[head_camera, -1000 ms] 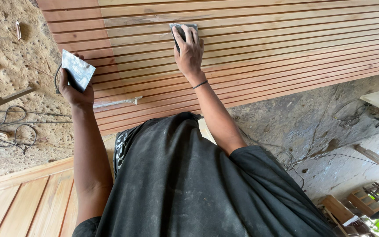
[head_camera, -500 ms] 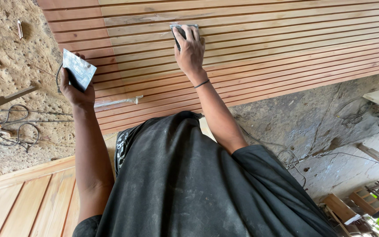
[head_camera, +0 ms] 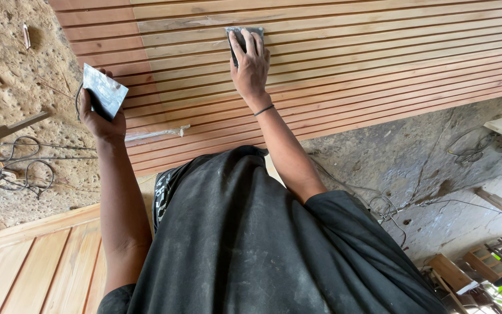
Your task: The person sands a large wooden slatted panel using a sanding block held in the right hand, moving back and forth along the grain. The left hand holds a second sanding block but does not actively sand. The person shifts position along the panel to cover different sections.
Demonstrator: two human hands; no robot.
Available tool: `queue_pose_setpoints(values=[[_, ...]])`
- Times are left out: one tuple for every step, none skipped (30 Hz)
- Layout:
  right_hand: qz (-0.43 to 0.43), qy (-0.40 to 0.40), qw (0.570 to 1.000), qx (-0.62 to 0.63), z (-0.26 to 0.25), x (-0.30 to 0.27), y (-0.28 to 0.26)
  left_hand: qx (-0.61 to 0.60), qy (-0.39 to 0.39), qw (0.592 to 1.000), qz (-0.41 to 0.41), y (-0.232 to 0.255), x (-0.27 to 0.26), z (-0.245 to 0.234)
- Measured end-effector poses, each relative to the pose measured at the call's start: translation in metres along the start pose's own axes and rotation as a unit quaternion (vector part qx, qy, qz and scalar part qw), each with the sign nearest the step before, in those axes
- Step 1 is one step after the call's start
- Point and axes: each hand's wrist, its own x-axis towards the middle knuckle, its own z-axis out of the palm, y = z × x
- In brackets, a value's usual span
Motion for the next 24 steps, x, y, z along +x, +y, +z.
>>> queue_pose_setpoints(values=[[-0.004, 0.000, 1.000, -0.003, 0.001, 0.001, 0.000, -0.005, 0.002, 1.000, -0.001, 0.000, 0.001, 0.000], [-0.003, -0.006, 1.000, -0.005, 0.001, 0.002, 0.000, -0.010, 0.005, 1.000, -0.002, 0.000, 0.001, 0.001], [-0.001, -0.015, 1.000, -0.007, 0.000, 0.001, 0.000, -0.014, 0.009, 1.000, -0.005, 0.001, -0.001, 0.000], [0.001, -0.024, 1.000, -0.008, -0.003, 0.000, -0.002, -0.004, -0.003, 1.000, -0.003, 0.001, -0.005, 0.000], [0.004, -0.037, 0.999, -0.006, -0.005, 0.002, -0.002, 0.006, -0.019, 1.000, 0.000, 0.001, -0.004, 0.000], [0.008, -0.050, 0.999, -0.004, -0.009, 0.003, -0.002, 0.016, -0.035, 0.999, 0.003, 0.001, -0.004, 0.001], [0.011, -0.060, 0.998, -0.001, -0.013, 0.007, -0.003, 0.006, -0.021, 1.000, -0.002, 0.001, -0.002, 0.002], [0.009, -0.069, 0.998, 0.004, -0.018, 0.011, -0.003, -0.004, -0.007, 1.000, -0.007, 0.001, -0.001, 0.003], [0.006, -0.077, 0.997, 0.008, -0.023, 0.014, -0.002, -0.014, 0.007, 1.000, -0.012, 0.001, 0.000, 0.003], [0.004, -0.086, 0.996, 0.012, -0.028, 0.017, -0.002, -0.012, -0.001, 1.000, -0.012, 0.000, 0.001, 0.003], [-0.009, -0.083, 0.996, 0.011, -0.032, 0.021, -0.001, -0.011, -0.007, 1.000, -0.011, 0.000, 0.001, 0.002], [-0.022, -0.079, 0.997, 0.010, -0.036, 0.025, 0.000, -0.009, -0.014, 1.000, -0.009, 0.000, 0.001, 0.001], [-0.034, -0.078, 0.996, 0.009, -0.039, 0.026, 0.001, 0.003, -0.012, 1.000, -0.004, 0.000, -0.001, -0.001], [-0.026, -0.095, 0.995, 0.012, -0.042, 0.027, 0.002, 0.016, -0.010, 1.000, 0.001, -0.001, -0.001, -0.003], [-0.016, -0.111, 0.994, 0.015, -0.044, 0.027, 0.002, 0.029, -0.009, 1.000, 0.005, -0.002, -0.002, -0.005], [-0.006, -0.126, 0.992, 0.017, -0.045, 0.027, 0.003, 0.014, -0.008, 1.000, 0.001, -0.003, -0.001, -0.006], [-0.004, -0.114, 0.993, 0.026, -0.044, 0.029, 0.004, -0.002, -0.008, 1.000, -0.001, -0.004, 0.002, -0.007], [-0.003, -0.102, 0.994, 0.035, -0.043, 0.031, 0.004, -0.018, -0.009, 1.000, -0.003, -0.005, 0.005, -0.007], [-0.001, -0.092, 0.995, 0.046, -0.041, 0.031, 0.004, -0.023, -0.004, 1.000, -0.005, -0.005, 0.007, -0.007], [-0.009, -0.072, 0.997, 0.040, -0.038, 0.030, 0.003, -0.028, 0.000, 1.000, -0.007, -0.005, 0.009, -0.008], [-0.014, -0.055, 0.998, 0.035, -0.035, 0.026, 0.002, -0.033, 0.007, 0.999, -0.012, -0.004, 0.007, -0.009], [-0.019, -0.038, 0.999, 0.030, -0.032, 0.022, 0.001, -0.027, 0.013, 0.999, -0.011, -0.004, 0.004, -0.011], [-0.019, -0.027, 0.999, 0.027, -0.029, 0.019, 0.001, -0.022, 0.018, 1.000, -0.012, -0.004, 0.003, -0.012], [-0.019, -0.015, 0.999, 0.025, -0.026, 0.017, 0.002, -0.017, 0.023, 0.999, -0.014, -0.005, 0.003, -0.013]])
